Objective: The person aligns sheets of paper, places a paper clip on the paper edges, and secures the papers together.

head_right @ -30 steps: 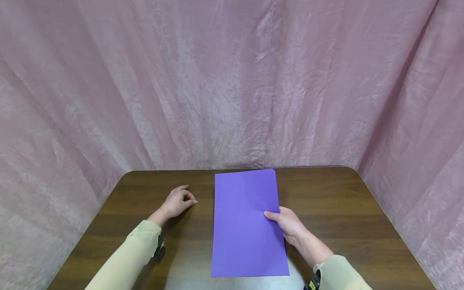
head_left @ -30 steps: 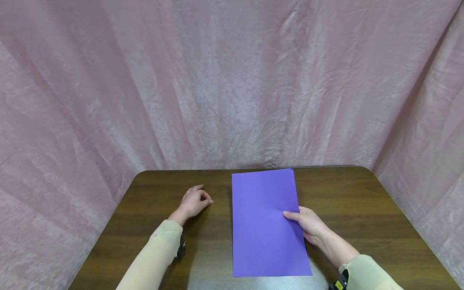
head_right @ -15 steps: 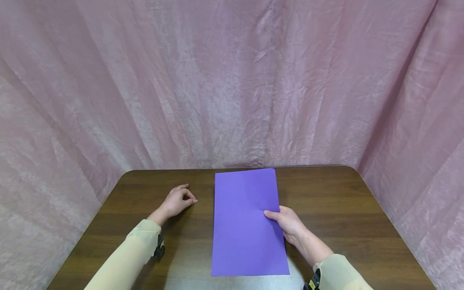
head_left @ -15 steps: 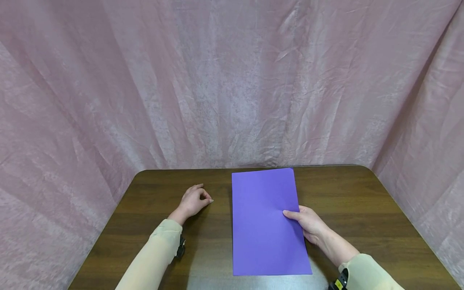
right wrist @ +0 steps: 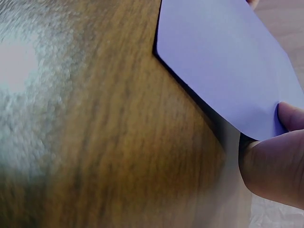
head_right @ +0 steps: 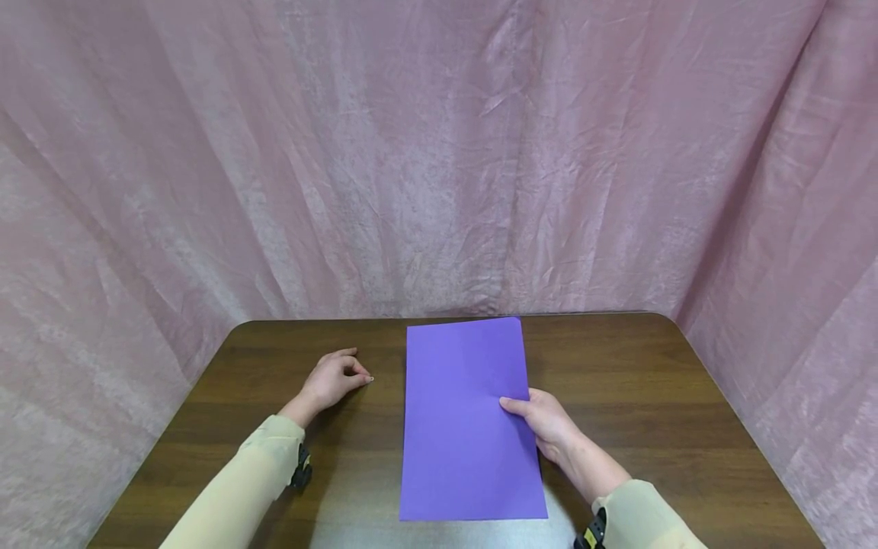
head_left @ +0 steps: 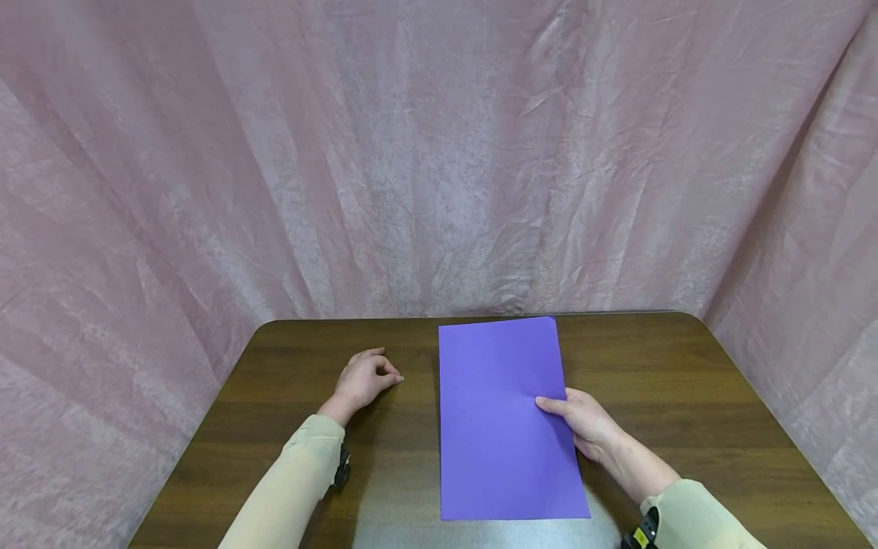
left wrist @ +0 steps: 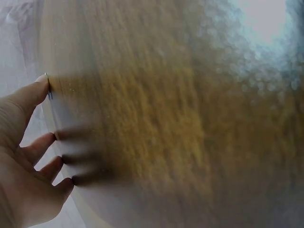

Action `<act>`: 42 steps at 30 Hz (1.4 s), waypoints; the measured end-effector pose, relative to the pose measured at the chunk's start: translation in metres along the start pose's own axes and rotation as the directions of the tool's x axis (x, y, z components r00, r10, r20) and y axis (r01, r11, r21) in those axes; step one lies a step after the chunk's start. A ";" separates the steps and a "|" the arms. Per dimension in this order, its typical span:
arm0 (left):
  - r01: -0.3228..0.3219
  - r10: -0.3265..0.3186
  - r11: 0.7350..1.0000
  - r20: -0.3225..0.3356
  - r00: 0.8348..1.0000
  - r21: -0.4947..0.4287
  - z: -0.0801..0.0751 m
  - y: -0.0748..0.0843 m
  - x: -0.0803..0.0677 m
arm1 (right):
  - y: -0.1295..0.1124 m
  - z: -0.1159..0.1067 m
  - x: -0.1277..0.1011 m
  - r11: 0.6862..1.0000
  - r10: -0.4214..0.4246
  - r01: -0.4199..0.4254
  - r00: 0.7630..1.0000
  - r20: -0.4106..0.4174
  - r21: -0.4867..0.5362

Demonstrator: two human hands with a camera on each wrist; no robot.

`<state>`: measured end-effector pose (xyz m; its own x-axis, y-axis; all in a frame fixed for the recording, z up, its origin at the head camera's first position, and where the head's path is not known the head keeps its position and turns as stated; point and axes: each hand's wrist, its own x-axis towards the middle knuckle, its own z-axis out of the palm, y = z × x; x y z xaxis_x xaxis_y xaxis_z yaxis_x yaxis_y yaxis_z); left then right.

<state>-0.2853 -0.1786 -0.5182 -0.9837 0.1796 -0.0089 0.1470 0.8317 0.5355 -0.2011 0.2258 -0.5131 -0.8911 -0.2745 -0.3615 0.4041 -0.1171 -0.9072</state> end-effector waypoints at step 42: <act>0.000 -0.001 0.998 0.019 1.000 0.064 0.003 0.003 -0.002 | 0.003 0.004 -0.003 1.000 0.007 -0.007 1.000 -0.016 -0.015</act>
<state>-0.2827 -0.1744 -0.5191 -0.9817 0.1885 -0.0259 0.1531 0.8634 0.4807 -0.1966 0.2220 -0.5134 -0.8914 -0.2601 -0.3711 0.4072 -0.1005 -0.9078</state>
